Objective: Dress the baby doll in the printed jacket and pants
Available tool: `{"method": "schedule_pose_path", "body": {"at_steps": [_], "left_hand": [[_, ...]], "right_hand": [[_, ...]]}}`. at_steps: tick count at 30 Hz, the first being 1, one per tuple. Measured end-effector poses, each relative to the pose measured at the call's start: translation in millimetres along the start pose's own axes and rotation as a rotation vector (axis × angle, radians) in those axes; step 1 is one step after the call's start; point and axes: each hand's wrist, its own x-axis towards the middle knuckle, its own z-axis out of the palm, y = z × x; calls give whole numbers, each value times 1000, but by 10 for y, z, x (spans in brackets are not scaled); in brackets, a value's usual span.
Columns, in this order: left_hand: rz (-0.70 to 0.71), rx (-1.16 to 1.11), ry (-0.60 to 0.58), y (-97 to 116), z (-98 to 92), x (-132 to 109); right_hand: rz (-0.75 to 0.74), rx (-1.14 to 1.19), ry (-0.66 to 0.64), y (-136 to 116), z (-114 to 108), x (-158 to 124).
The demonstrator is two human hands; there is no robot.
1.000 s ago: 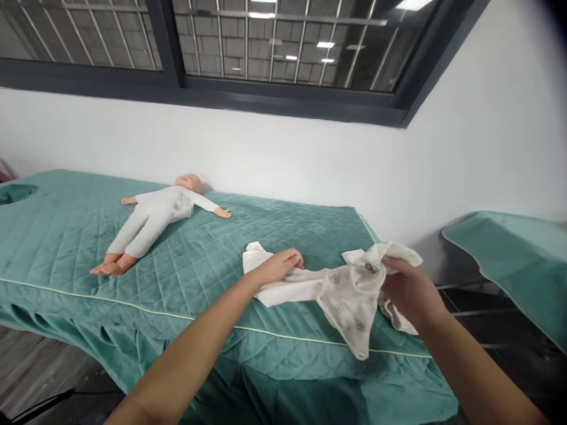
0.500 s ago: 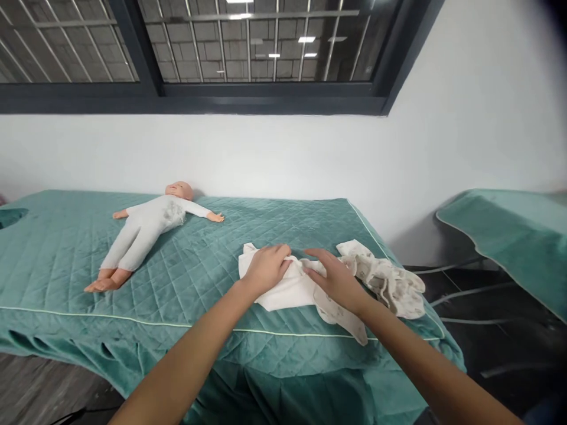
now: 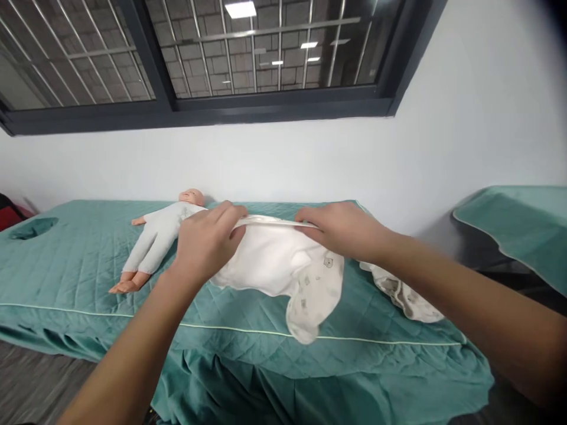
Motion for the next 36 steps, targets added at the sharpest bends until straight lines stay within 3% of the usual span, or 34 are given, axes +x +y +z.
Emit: {"method": "schedule_pose_path", "body": {"at_steps": [3, 5, 8, 11, 15, 18, 21, 24, 26, 28, 30, 32, 34, 36], "left_hand": [[-121, -43, -6, -70, -36, -4], [-182, -190, 27, -99, -48, -1], [-281, -490, 89, -160, -54, -13], [-419, -665, 72, -252, -56, -59], [-536, -727, -72, -389, -55, -121], [-507, -702, -259, -513, 45, -98], [-473, -513, -398, -656, 331, -35], [-476, -178, -504, -714, 766, -40], [-476, 16, -541, -629, 1072, -126], [-452, 101, -484, -428, 1349, -267], [-363, -37, -454, -153, 1586, -421], [-281, -314, -462, 111, 1782, -543], [-289, -446, -472, 279, 1941, -607], [-378, -398, -461, 325, 2061, -617]], "right_hand": [[98, -194, 13, 41, -78, -7], [154, -238, 38, 78, -88, -32], [164, -184, 123, 170, -42, -109], [180, -52, 208, 289, 62, -219], [348, 151, 266, 438, 188, -330], [492, 271, 243, 577, 270, -291], [538, 240, 100, 756, 450, -108], [514, 90, -42, 816, 838, 132], [491, 15, -4, 669, 1223, 251], [442, 4, 66, 360, 1667, 313], [359, 166, 88, -20, 2094, 334], [394, 302, 83, -336, 2421, 353], [510, 323, 86, -483, 2603, 392], [620, 285, 85, -443, 2654, 443]]}}
